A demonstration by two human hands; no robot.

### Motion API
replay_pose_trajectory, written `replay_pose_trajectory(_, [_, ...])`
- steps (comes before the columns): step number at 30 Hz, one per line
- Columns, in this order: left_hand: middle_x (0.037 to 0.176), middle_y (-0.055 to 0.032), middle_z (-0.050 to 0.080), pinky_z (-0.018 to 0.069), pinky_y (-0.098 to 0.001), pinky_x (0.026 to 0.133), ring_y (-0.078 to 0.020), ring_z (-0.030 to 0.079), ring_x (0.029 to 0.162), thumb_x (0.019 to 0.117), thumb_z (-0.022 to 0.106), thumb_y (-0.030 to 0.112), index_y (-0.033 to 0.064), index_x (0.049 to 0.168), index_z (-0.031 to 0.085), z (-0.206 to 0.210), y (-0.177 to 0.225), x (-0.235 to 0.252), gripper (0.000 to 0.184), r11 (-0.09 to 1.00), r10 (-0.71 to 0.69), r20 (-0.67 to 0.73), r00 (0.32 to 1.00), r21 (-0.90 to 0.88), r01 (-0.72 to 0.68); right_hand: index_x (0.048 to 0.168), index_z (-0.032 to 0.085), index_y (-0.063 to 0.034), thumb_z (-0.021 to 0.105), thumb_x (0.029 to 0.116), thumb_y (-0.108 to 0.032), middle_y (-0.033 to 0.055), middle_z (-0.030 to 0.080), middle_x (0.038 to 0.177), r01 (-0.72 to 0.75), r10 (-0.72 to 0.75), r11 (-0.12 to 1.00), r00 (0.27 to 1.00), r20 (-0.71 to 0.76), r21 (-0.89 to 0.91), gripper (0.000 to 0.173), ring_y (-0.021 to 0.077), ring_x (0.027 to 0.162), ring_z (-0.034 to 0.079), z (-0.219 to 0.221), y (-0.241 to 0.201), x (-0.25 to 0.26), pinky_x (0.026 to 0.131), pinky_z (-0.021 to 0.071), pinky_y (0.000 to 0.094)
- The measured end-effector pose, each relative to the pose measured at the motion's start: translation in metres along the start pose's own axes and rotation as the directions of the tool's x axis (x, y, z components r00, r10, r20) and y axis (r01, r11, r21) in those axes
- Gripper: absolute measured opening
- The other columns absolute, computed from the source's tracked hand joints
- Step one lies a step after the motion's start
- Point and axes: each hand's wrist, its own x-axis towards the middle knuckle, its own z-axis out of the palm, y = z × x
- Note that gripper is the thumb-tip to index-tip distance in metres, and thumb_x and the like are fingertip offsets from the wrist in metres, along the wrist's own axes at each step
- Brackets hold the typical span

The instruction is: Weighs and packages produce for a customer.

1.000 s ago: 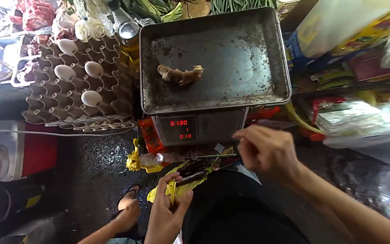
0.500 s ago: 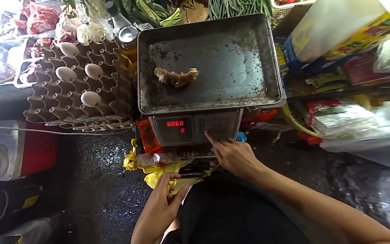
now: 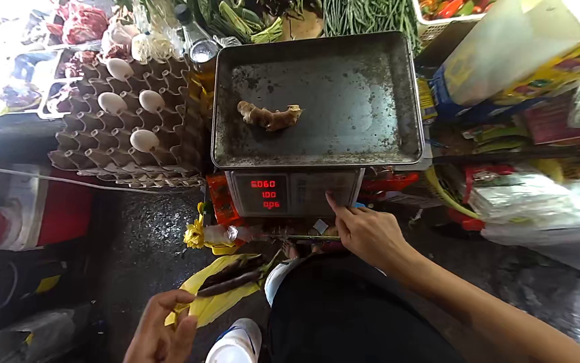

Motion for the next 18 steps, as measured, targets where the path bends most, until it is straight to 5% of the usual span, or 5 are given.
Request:
replay_pose_trajectory(5, [0.097,0.0105,0.067,0.0434,-0.0114,0.045,0.0037,0.055,0.058,0.1098,0.045,0.03,0.0218,0.115,0.062,0.001,0.027,-0.007,0.02,0.932,0.181,-0.375,0.909,-0.231,-0.281,0.125,0.071,-0.0052,0.059,0.1009,-0.032,0.0078,0.068,0.072,0.185,-0.145,0.968,0.965,-0.218,0.171,0.038,0.0237,0.056,0.063,-0.065,-0.011,0.051,0.046,0.0486,0.0402])
replay_pose_trajectory(10, [0.114,-0.0065,0.065,0.0463,-0.0176,0.047,-0.0072,0.059,0.062,0.1078,0.049,0.031,0.0094,0.122,0.058,-0.002,0.062,-0.013,0.027,0.838,0.288,-0.36,0.887,-0.354,-0.416,0.157,0.043,-0.0142,0.055,0.107,-0.023,0.019,0.049,0.15,0.275,-0.274,0.961,0.961,0.03,-0.026,0.052,0.0419,0.115,0.06,-0.079,-0.018,0.159,0.075,0.055,0.0501])
replay_pose_trajectory(12, [0.118,-0.006,0.066,0.046,-0.0171,0.048,-0.0059,0.059,0.062,0.1065,0.051,0.033,0.0107,0.125,0.058,0.004,0.078,-0.008,0.03,0.834,0.323,-0.303,0.897,-0.357,-0.421,0.154,0.046,-0.0083,0.056,0.1068,-0.026,0.0239,0.056,0.14,0.255,-0.245,0.966,0.959,0.145,-0.055,0.052,0.0467,0.116,0.061,-0.064,-0.014,0.191,0.08,0.0546,0.0574])
replay_pose_trajectory(15, [0.128,-0.006,0.065,0.0496,-0.0162,0.05,-0.0043,0.061,0.062,0.108,0.047,0.037,0.0136,0.129,0.058,0.02,0.091,0.005,0.034,0.814,0.335,-0.229,0.914,-0.418,-0.403,0.12,0.066,-0.0002,0.053,0.1071,-0.034,0.0211,0.066,0.114,0.309,-0.321,0.946,0.937,0.136,0.097,0.038,0.0419,0.098,0.068,-0.066,0.001,0.209,0.076,0.0537,0.0609])
replay_pose_trajectory(18, [0.132,-0.0101,0.065,0.0504,-0.0171,0.052,-0.0066,0.064,0.063,0.1079,0.035,0.05,0.0179,0.123,0.062,0.043,0.101,0.028,0.044,0.771,0.287,-0.226,0.931,-0.523,-0.364,0.102,0.074,-0.0154,0.056,0.1037,-0.044,-0.0029,0.066,0.083,0.379,-0.514,0.783,0.841,0.169,0.493,0.034,0.0067,0.068,0.06,-0.115,0.017,0.194,0.061,0.0512,0.0288])
